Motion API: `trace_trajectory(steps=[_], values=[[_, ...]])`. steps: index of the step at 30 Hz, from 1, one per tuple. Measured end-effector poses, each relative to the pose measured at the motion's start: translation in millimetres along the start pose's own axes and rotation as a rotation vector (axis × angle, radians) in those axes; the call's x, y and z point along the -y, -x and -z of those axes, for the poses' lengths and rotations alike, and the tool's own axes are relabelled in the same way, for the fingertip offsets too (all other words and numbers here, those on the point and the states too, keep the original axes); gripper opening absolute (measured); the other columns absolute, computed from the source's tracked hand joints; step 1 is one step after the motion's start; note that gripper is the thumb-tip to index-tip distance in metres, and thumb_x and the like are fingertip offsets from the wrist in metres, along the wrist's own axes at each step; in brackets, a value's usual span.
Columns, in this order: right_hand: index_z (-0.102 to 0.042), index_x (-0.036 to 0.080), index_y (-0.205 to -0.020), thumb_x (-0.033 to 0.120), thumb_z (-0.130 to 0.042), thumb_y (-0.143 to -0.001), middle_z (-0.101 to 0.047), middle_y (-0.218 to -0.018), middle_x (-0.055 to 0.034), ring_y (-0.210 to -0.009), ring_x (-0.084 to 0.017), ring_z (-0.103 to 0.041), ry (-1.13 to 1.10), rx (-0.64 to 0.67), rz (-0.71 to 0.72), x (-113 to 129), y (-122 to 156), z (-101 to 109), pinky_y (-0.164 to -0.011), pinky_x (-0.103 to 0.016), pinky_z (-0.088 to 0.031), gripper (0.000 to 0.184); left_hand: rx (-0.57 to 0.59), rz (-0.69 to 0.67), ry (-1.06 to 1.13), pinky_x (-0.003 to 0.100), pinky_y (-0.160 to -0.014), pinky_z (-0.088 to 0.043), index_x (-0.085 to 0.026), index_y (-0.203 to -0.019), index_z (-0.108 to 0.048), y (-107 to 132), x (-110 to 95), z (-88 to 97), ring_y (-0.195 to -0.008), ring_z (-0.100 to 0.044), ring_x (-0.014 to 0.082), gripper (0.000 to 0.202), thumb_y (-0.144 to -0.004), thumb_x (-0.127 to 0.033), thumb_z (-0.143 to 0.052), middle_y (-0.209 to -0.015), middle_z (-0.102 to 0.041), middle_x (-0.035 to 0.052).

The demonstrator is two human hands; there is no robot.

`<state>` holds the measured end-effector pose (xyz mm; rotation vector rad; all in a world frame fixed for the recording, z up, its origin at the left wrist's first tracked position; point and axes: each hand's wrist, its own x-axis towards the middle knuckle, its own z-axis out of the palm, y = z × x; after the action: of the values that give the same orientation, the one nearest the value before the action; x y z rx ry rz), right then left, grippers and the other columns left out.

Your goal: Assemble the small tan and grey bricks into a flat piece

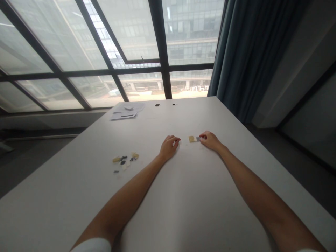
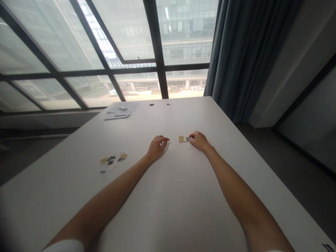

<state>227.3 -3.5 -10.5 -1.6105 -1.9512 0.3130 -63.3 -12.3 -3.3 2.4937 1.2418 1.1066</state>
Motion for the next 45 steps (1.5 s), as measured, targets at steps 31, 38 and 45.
trace_trajectory(steps=[31, 38, 45], values=[[-0.074, 0.014, -0.094, 0.017, -0.056, -0.080, -0.066, -0.090, -0.0067, -0.077, -0.016, -0.059, -0.131, -0.203, 0.025, 8, -5, 11, -0.081, -0.028, -0.048, 0.024, -0.002, -0.005, 0.002, 0.033, -0.088, -0.048, -0.023, -0.099, -0.072, 1, 2, -0.9, -0.089, -0.058, 0.0180, 0.020, -0.095, -0.019, -0.053, -0.090, -0.067, 0.0030], [-0.066, 0.017, -0.092, 0.024, -0.053, -0.086, -0.066, -0.087, -0.0056, -0.074, -0.016, -0.057, -0.249, -0.341, 0.173, 56, 2, 29, -0.072, -0.028, -0.046, 0.017, 0.002, 0.001, 0.013, 0.033, -0.088, -0.048, -0.022, -0.098, -0.072, 0, 0, 0.4, -0.089, -0.058, 0.0182, 0.019, -0.095, -0.020, -0.053, -0.089, -0.067, 0.0030], [-0.062, 0.019, -0.082, 0.022, -0.054, -0.087, -0.060, -0.070, 0.0011, -0.061, -0.011, -0.049, -0.165, -0.129, 0.373, 100, 28, 7, -0.063, -0.023, -0.035, 0.011, 0.007, 0.022, 0.024, 0.031, -0.085, -0.047, -0.022, -0.098, -0.073, 1, -1, -0.7, -0.087, -0.057, 0.0172, 0.020, -0.094, -0.020, -0.053, -0.087, -0.066, 0.0028]])
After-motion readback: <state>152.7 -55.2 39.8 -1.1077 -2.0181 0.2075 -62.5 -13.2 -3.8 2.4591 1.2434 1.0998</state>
